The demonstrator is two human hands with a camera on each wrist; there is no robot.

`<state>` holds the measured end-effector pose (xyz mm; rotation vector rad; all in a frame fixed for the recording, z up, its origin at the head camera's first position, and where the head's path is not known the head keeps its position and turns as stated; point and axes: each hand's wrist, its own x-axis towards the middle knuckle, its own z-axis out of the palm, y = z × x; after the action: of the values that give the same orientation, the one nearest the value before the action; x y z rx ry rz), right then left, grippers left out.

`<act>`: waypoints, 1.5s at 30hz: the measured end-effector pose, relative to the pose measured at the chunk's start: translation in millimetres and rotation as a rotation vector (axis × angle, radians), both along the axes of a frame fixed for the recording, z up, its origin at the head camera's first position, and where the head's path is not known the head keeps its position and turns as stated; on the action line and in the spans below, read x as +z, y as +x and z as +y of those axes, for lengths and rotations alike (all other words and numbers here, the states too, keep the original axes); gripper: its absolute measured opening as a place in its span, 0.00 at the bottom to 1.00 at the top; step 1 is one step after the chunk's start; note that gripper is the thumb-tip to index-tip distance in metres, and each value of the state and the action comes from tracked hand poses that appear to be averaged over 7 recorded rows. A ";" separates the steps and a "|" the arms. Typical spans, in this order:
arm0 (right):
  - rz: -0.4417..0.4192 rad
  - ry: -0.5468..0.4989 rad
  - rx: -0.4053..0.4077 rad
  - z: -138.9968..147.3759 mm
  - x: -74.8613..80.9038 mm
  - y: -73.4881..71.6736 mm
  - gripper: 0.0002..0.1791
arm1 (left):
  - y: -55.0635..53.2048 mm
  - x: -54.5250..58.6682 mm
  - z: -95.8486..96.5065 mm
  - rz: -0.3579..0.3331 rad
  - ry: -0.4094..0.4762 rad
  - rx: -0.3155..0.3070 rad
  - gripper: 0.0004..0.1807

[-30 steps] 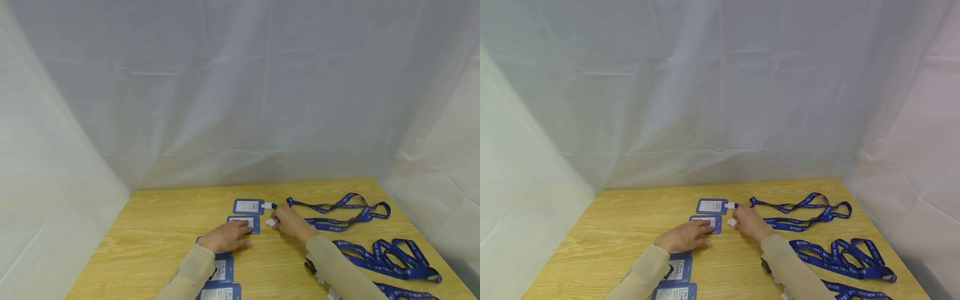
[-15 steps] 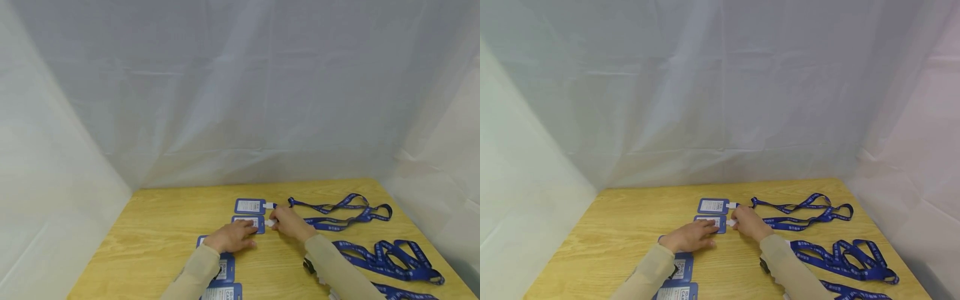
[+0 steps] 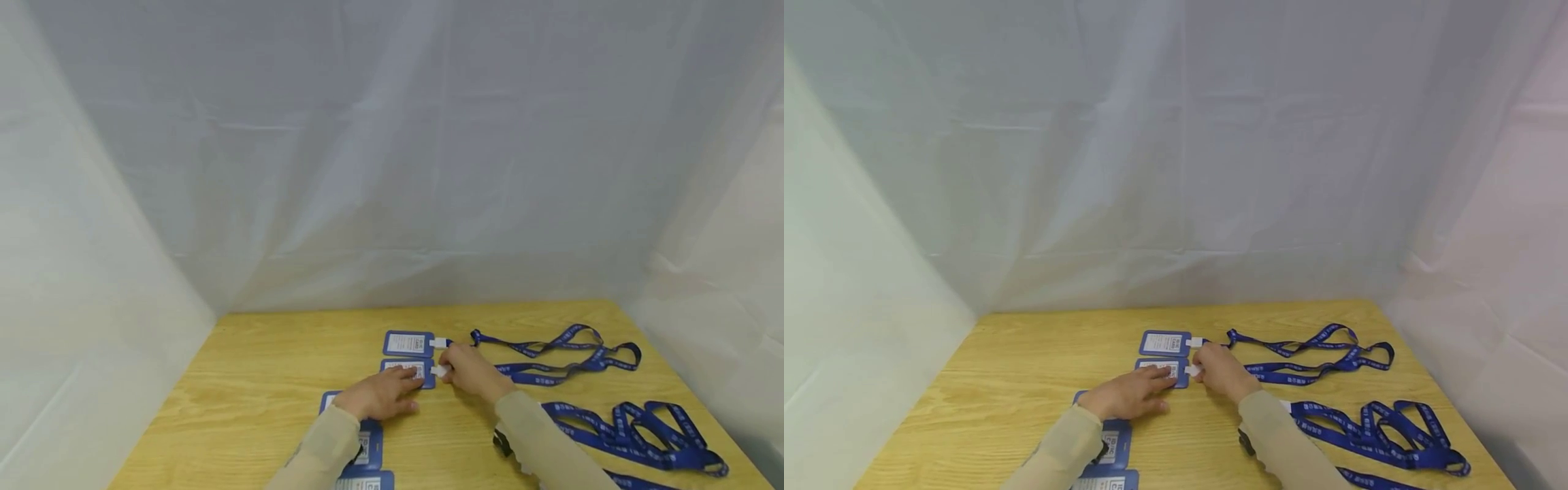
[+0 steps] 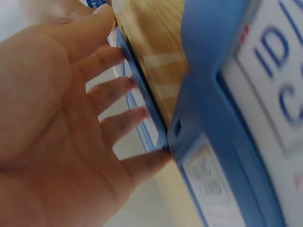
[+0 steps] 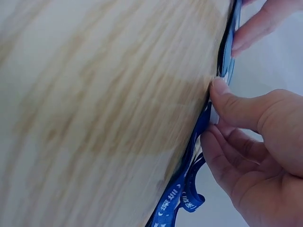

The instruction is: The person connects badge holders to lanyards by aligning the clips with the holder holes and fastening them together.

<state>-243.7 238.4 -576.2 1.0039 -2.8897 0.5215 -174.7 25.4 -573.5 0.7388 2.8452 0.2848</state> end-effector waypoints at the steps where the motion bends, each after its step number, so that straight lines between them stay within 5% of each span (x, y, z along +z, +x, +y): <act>1: 0.001 -0.004 -0.003 -0.4 0.2 0.6 0.06 | -0.2 0.5 0.5 -0.004 0.004 0.001 0.32; 23: 0.007 0.022 -0.009 -6.1 7.6 2.3 0.10 | -10.4 13.2 9.8 -0.115 0.027 0.013 0.31; 45: -0.054 0.050 -0.046 -2.5 1.8 -7.8 0.13 | -14.3 -2.1 18.7 -0.008 0.001 0.023 0.32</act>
<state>-251.5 235.9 -574.4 0.9407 -2.9799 0.4828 -188.9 44.2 -575.6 0.7039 2.8477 0.2915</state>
